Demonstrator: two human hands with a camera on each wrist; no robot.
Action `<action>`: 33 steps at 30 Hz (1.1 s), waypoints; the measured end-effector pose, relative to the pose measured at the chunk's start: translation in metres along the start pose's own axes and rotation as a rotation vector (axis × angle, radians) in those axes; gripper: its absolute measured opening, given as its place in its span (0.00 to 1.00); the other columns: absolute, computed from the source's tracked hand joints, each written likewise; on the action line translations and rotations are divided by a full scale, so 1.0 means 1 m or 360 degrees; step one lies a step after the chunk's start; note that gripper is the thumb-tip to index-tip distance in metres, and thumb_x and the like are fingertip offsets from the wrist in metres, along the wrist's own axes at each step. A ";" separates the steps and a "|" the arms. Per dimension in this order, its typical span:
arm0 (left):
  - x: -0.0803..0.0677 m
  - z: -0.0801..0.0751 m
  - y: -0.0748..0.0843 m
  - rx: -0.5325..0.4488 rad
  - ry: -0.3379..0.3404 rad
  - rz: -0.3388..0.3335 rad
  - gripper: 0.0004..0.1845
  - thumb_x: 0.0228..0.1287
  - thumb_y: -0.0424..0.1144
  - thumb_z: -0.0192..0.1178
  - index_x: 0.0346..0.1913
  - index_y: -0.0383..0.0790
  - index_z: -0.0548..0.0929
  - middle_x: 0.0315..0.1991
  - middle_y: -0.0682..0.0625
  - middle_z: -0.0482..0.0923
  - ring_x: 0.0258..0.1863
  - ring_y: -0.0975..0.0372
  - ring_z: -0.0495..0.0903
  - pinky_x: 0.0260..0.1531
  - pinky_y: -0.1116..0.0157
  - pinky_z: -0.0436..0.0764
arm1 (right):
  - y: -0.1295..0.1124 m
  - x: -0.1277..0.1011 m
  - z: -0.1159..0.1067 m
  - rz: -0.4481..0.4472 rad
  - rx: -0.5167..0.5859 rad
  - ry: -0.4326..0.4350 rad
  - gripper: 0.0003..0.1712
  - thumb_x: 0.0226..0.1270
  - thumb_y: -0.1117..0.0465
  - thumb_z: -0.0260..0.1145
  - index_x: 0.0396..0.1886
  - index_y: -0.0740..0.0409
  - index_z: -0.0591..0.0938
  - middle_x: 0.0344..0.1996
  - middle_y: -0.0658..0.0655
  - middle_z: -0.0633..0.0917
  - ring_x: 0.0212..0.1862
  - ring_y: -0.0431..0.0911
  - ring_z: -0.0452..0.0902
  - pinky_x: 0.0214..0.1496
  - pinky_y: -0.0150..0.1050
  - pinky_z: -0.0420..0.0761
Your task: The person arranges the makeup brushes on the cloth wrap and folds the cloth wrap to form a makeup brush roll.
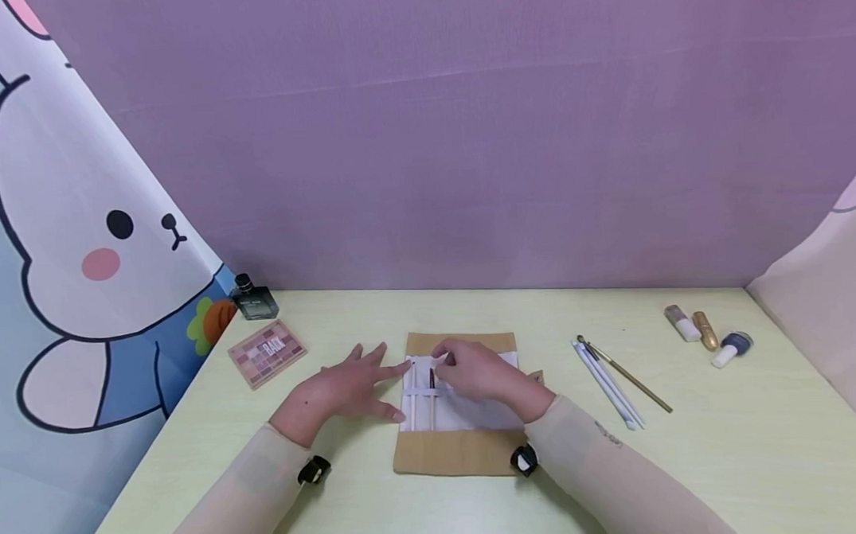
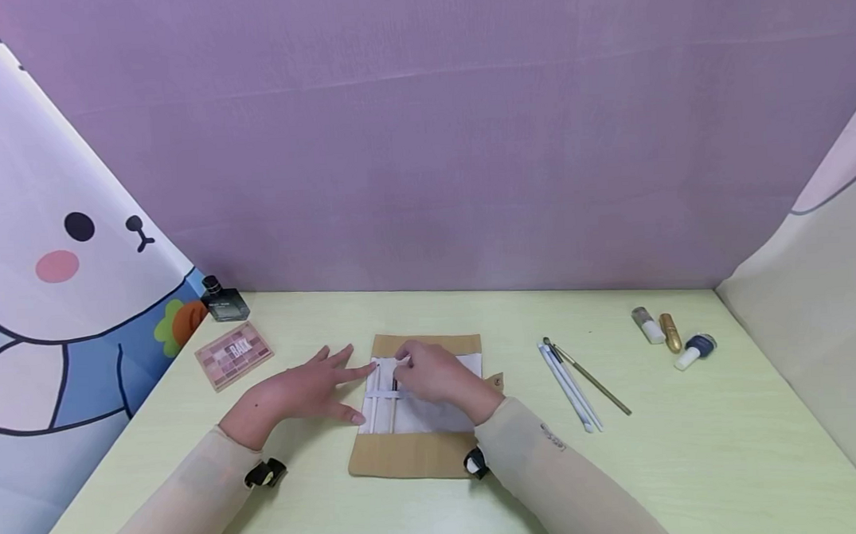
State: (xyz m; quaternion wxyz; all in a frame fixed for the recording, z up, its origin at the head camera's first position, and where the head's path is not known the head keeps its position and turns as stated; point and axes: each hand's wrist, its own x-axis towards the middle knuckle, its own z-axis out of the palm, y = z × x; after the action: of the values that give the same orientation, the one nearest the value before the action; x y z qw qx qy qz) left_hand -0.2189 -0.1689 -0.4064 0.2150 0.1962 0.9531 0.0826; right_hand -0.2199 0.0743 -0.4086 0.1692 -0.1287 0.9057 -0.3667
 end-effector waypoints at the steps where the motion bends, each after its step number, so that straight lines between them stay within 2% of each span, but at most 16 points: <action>1: 0.000 0.000 0.000 -0.0001 0.0002 0.0004 0.50 0.59 0.70 0.71 0.83 0.64 0.66 0.89 0.37 0.47 0.85 0.28 0.45 0.65 0.12 0.55 | 0.000 -0.002 -0.003 -0.0002 -0.0001 0.0014 0.20 0.80 0.57 0.60 0.66 0.56 0.82 0.52 0.58 0.87 0.42 0.46 0.81 0.40 0.38 0.82; 10: -0.003 -0.003 0.003 -0.0018 -0.0005 0.0000 0.50 0.59 0.70 0.72 0.83 0.64 0.65 0.89 0.37 0.46 0.85 0.28 0.44 0.66 0.13 0.55 | 0.009 -0.018 -0.043 -0.0053 0.0080 0.0141 0.22 0.81 0.55 0.61 0.68 0.56 0.81 0.52 0.59 0.87 0.46 0.48 0.81 0.43 0.39 0.82; 18: -0.003 -0.002 -0.001 -0.0026 -0.0002 0.0010 0.51 0.59 0.70 0.72 0.84 0.64 0.64 0.89 0.37 0.45 0.85 0.28 0.43 0.66 0.12 0.54 | 0.033 -0.032 -0.077 -0.0034 0.0093 0.0200 0.24 0.81 0.53 0.60 0.70 0.58 0.79 0.53 0.61 0.86 0.48 0.55 0.87 0.39 0.38 0.83; 21: -0.003 -0.002 -0.001 -0.0023 -0.0003 0.0014 0.52 0.58 0.70 0.72 0.84 0.65 0.63 0.89 0.37 0.45 0.86 0.28 0.42 0.66 0.13 0.53 | 0.046 -0.038 -0.087 -0.0025 0.0106 0.0248 0.24 0.82 0.54 0.59 0.70 0.60 0.79 0.53 0.63 0.86 0.49 0.57 0.88 0.41 0.38 0.84; 26: -0.002 -0.002 -0.001 -0.0042 -0.0003 0.0015 0.51 0.58 0.70 0.72 0.83 0.66 0.63 0.89 0.38 0.45 0.86 0.28 0.42 0.67 0.13 0.53 | 0.070 -0.049 -0.098 -0.0007 0.0107 0.0406 0.25 0.82 0.55 0.60 0.71 0.63 0.76 0.55 0.66 0.86 0.50 0.57 0.88 0.44 0.37 0.84; 33: -0.002 -0.002 0.001 -0.0056 -0.0007 0.0019 0.52 0.58 0.70 0.73 0.83 0.66 0.63 0.89 0.38 0.45 0.86 0.28 0.42 0.66 0.13 0.53 | 0.099 -0.063 -0.105 0.0057 0.0015 0.0583 0.25 0.81 0.56 0.61 0.71 0.63 0.76 0.54 0.64 0.86 0.48 0.51 0.85 0.40 0.36 0.80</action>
State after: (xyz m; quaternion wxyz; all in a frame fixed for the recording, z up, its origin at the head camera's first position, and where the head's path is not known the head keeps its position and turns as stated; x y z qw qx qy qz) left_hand -0.2178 -0.1689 -0.4037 0.2200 0.1983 0.9499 0.1003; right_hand -0.2153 0.2315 -0.3945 0.0085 -0.0427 0.9218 -0.3851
